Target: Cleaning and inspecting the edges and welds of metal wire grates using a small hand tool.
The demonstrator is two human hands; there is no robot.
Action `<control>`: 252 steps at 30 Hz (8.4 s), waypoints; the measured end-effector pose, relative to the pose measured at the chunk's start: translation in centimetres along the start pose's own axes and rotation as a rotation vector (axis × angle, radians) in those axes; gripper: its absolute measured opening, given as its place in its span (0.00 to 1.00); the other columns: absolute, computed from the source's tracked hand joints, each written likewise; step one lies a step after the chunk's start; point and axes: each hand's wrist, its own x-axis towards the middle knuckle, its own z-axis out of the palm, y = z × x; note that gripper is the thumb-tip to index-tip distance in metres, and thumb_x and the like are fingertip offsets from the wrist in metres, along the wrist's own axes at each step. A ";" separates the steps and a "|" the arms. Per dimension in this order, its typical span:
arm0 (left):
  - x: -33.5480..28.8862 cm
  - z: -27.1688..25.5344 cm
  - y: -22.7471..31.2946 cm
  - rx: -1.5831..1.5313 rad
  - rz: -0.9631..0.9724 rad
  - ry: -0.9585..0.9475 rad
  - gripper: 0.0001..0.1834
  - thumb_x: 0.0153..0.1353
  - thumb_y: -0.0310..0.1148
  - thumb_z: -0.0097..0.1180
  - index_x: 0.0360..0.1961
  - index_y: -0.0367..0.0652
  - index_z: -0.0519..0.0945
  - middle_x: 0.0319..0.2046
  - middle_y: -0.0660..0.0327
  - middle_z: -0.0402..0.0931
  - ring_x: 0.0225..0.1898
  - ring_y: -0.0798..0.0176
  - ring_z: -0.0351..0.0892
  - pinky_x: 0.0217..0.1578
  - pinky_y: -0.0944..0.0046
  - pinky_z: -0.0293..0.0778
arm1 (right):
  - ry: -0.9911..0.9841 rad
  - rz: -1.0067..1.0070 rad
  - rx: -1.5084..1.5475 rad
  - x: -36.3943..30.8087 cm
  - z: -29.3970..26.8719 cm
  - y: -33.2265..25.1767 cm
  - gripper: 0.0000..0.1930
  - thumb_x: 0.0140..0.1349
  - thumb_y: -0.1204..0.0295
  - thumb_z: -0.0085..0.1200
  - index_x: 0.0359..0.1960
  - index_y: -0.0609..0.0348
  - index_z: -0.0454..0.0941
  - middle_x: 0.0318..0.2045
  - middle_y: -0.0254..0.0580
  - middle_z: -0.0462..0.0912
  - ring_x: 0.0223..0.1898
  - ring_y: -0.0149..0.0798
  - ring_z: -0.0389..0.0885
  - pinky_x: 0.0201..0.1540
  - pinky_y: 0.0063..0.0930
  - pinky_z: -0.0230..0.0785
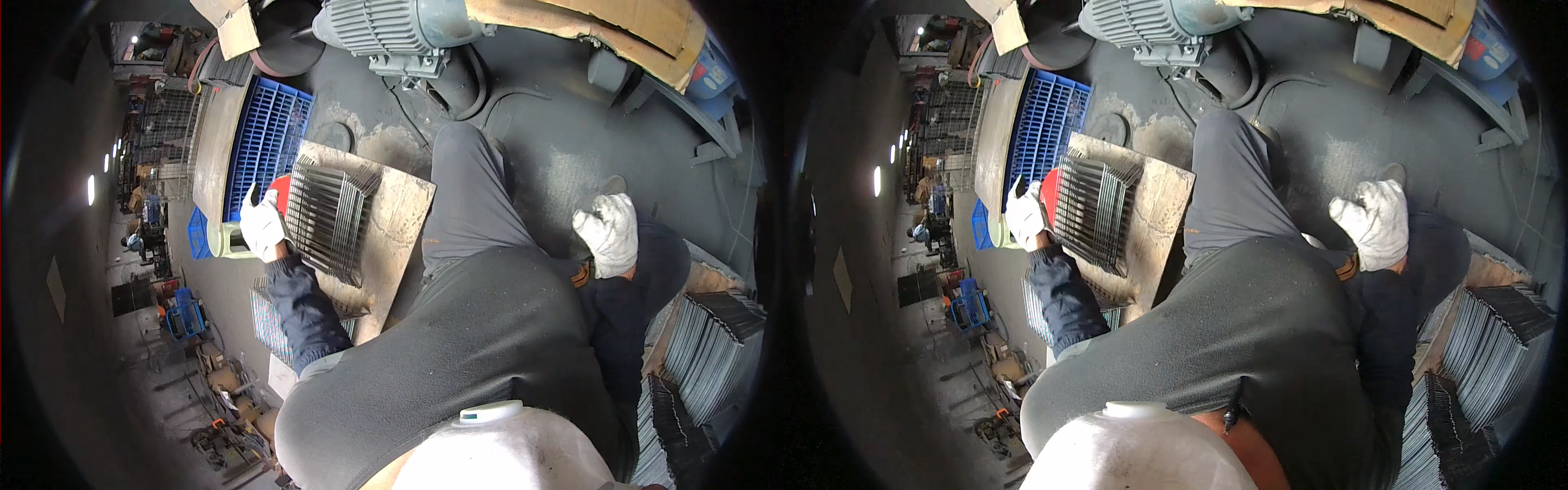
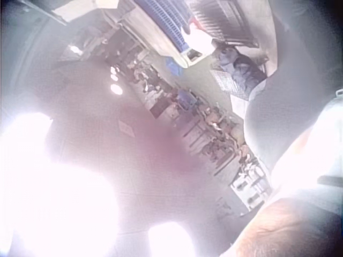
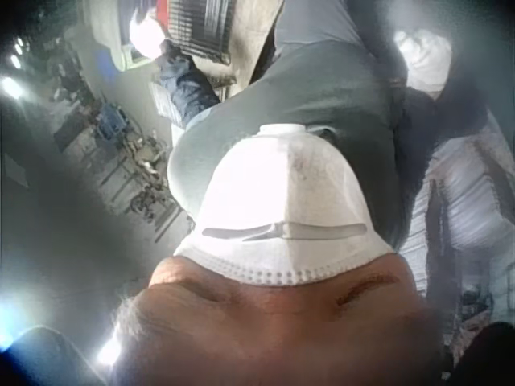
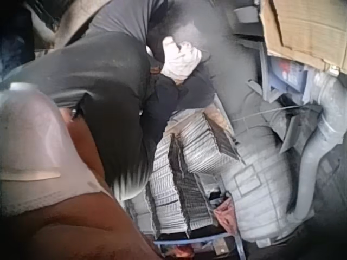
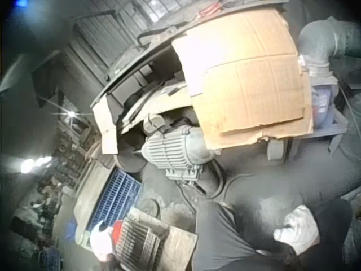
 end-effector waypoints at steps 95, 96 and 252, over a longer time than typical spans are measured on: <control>-15.8 22.4 40.9 -1.146 -0.009 -1.460 0.18 0.68 0.44 0.65 0.34 0.37 0.82 0.27 0.61 0.82 0.23 0.65 0.76 0.32 0.62 0.75 | 0.418 1.037 1.034 10.4 3.2 9.6 0.12 0.69 0.72 0.67 0.51 0.59 0.84 0.34 0.36 0.88 0.30 0.33 0.85 0.33 0.30 0.81; -17.1 21.4 42.4 -1.092 0.103 -1.332 0.20 0.68 0.46 0.65 0.38 0.35 0.82 0.29 0.58 0.82 0.25 0.62 0.78 0.34 0.61 0.76 | 0.491 1.068 1.012 9.8 1.9 9.9 0.12 0.69 0.72 0.67 0.51 0.59 0.83 0.34 0.37 0.88 0.31 0.33 0.86 0.34 0.31 0.81; -21.2 17.1 39.0 -1.549 0.024 -1.449 0.05 0.71 0.28 0.64 0.44 0.39 0.83 0.27 0.61 0.81 0.26 0.66 0.79 0.32 0.63 0.78 | 0.169 0.939 0.745 5.1 -5.2 4.4 0.14 0.68 0.64 0.69 0.48 0.61 0.86 0.39 0.39 0.88 0.41 0.33 0.86 0.48 0.33 0.79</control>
